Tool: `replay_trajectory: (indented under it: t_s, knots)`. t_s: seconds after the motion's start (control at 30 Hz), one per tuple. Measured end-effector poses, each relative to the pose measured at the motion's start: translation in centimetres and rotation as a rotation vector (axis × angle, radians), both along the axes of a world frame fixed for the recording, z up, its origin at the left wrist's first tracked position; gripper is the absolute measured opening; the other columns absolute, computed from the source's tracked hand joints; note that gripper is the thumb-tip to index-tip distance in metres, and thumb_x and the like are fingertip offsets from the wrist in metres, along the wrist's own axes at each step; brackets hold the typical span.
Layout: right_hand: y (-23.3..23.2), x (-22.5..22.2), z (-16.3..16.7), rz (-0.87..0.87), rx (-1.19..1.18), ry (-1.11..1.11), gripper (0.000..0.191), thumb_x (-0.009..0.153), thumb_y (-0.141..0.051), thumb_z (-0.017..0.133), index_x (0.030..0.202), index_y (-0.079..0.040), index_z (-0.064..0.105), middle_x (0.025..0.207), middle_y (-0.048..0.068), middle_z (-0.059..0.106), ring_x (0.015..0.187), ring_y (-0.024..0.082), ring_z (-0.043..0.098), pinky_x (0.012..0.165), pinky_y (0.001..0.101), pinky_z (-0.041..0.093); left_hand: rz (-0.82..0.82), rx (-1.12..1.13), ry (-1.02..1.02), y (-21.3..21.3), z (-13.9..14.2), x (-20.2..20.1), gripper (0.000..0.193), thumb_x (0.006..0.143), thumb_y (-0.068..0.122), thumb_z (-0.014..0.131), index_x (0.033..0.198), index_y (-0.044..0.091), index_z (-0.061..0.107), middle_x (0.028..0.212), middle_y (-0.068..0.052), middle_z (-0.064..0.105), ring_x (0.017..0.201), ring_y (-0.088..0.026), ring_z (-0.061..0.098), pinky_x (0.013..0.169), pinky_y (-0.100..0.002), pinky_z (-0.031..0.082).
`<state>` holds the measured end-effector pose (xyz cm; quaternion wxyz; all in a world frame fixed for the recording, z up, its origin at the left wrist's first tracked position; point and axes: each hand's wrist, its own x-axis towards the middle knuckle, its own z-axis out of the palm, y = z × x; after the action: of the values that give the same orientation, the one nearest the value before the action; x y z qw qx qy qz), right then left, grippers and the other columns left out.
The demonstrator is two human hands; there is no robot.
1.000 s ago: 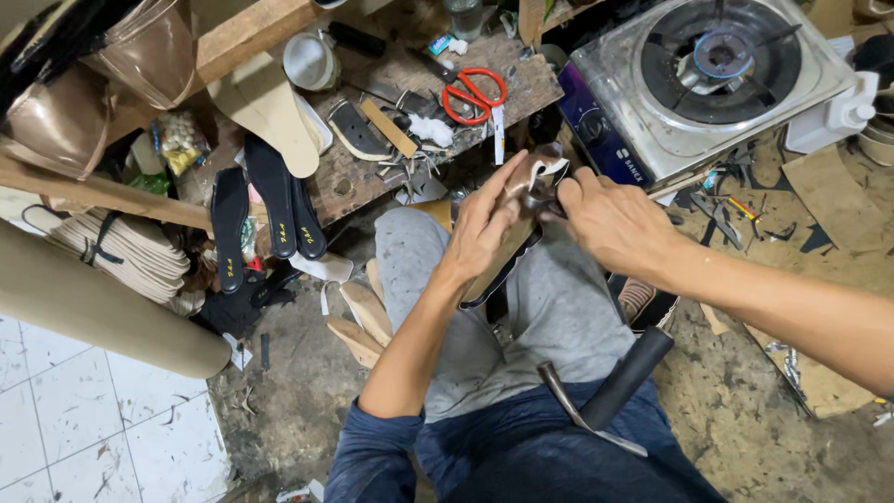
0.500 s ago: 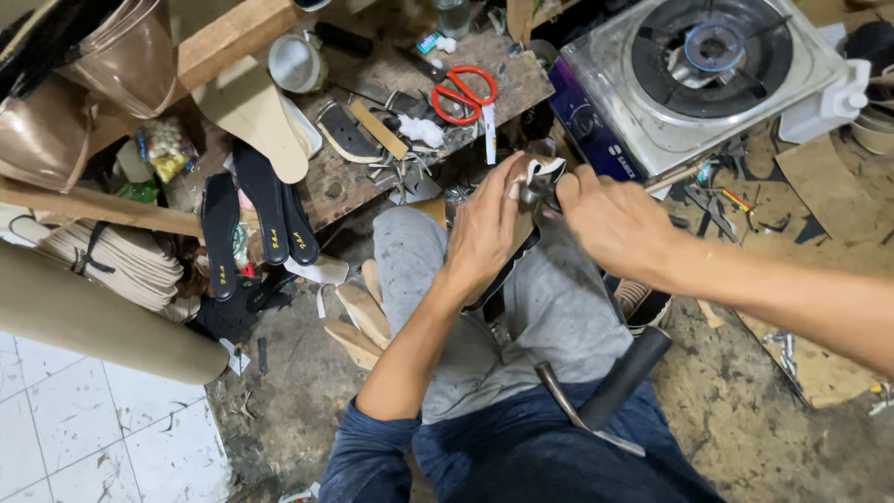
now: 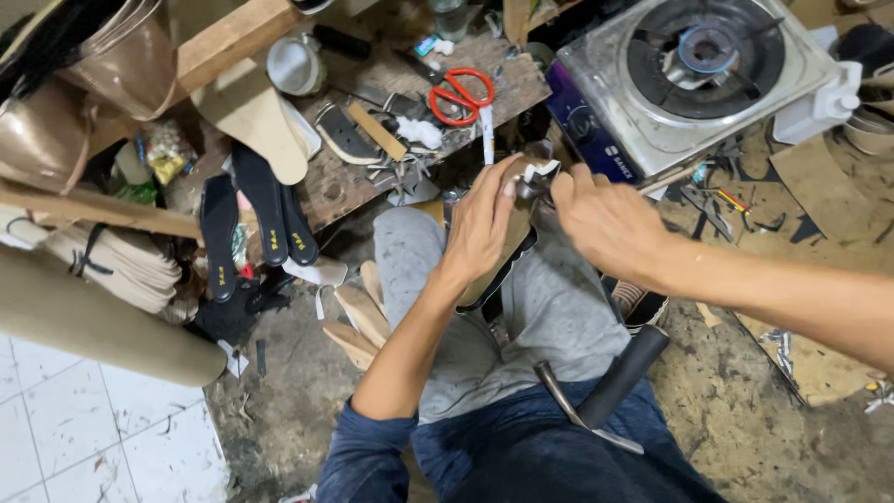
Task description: The person uses a hammer to tap the edges of a shoe sole, then places a black insole into the shoe and trims the excess with scissors. The person continues to hammer the shoe sole and insole to secure them.
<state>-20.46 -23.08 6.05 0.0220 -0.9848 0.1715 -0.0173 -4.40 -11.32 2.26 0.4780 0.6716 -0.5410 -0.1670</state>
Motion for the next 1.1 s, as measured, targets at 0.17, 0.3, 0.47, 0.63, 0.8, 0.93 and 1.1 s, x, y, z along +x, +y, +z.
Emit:
replay_trajectory:
  t_s: [0.17, 0.3, 0.47, 0.63, 0.8, 0.93, 1.1]
  knots:
    - [1.1, 0.0, -0.7, 0.109, -0.220, -0.111, 0.015, 0.081, -0.006, 0.058, 0.091, 0.004, 0.053, 0.086, 0.018, 0.058, 0.076, 0.033, 0.064, 0.061, 0.0409, 0.056, -0.077, -0.047, 0.006, 0.0, -0.4, 1.0, 0.032, 0.109, 0.012, 0.044, 0.139, 0.004, 0.053, 0.117, -0.020, 0.061, 0.105, -0.040, 0.065, 0.093, -0.045, 0.051]
    - [0.3, -0.1, 1.2, 0.101, -0.419, -0.037, 0.017, 0.079, -0.012, 0.060, 0.087, 0.001, 0.054, 0.081, 0.015, 0.058, 0.072, 0.032, 0.065, 0.073, 0.0516, 0.059, -0.053, -0.079, -0.116, -0.3, -0.2, 0.3, 0.032, 0.110, 0.012, 0.041, 0.139, 0.005, 0.052, 0.123, -0.020, 0.060, 0.112, -0.043, 0.062, 0.094, -0.046, 0.049]
    - [-0.8, 0.1, 0.3, 0.051, 0.065, 0.018, 0.019, 0.084, -0.002, 0.057, 0.100, 0.007, 0.052, 0.088, 0.022, 0.058, 0.075, 0.039, 0.066, 0.061, 0.0464, 0.057, -0.031, -0.008, -0.059, 0.2, -0.2, 0.4, 0.032, 0.110, 0.015, 0.042, 0.138, 0.006, 0.053, 0.118, -0.019, 0.060, 0.107, -0.041, 0.063, 0.092, -0.045, 0.049]
    - [0.7, 0.0, -2.4, 0.082, 0.002, -0.206, 0.020, 0.078, -0.003, 0.059, 0.092, 0.006, 0.049, 0.088, 0.025, 0.058, 0.076, 0.039, 0.065, 0.062, 0.0462, 0.056, -0.094, 0.039, 0.080, 0.3, -0.2, 1.5, 0.035, 0.109, 0.018, 0.044, 0.139, 0.006, 0.056, 0.102, -0.017, 0.056, 0.092, -0.035, 0.063, 0.086, -0.041, 0.050]
    - [0.6, -0.3, 0.0, 0.130, -0.230, -0.032, 0.017, 0.082, -0.005, 0.061, 0.091, 0.006, 0.052, 0.085, 0.021, 0.059, 0.076, 0.036, 0.066, 0.059, 0.0442, 0.056, -0.086, -0.022, -0.058, 0.0, 0.6, 1.0, 0.032, 0.110, 0.016, 0.041, 0.138, 0.006, 0.055, 0.112, -0.017, 0.057, 0.101, -0.036, 0.062, 0.089, -0.041, 0.050]
    - [-0.9, -0.1, 1.5, 0.071, 0.140, 0.067, 0.025, 0.078, -0.004, 0.060, 0.099, 0.008, 0.053, 0.088, 0.023, 0.060, 0.075, 0.040, 0.069, 0.058, 0.0470, 0.057, -0.055, -0.005, -0.091, 0.3, 0.9, 0.2, 0.033, 0.109, 0.015, 0.042, 0.137, 0.006, 0.055, 0.113, -0.017, 0.057, 0.100, -0.036, 0.062, 0.088, -0.041, 0.049]
    - [0.8, -0.2, -1.6, -0.020, 0.124, -0.114, 0.015, 0.084, -0.002, 0.055, 0.096, 0.008, 0.052, 0.089, 0.024, 0.060, 0.071, 0.039, 0.068, 0.055, 0.0457, 0.056, -0.107, 0.067, 0.095, 0.4, 0.4, 1.2, 0.034, 0.109, 0.016, 0.043, 0.137, 0.005, 0.059, 0.104, -0.015, 0.056, 0.094, -0.030, 0.060, 0.086, -0.038, 0.049]
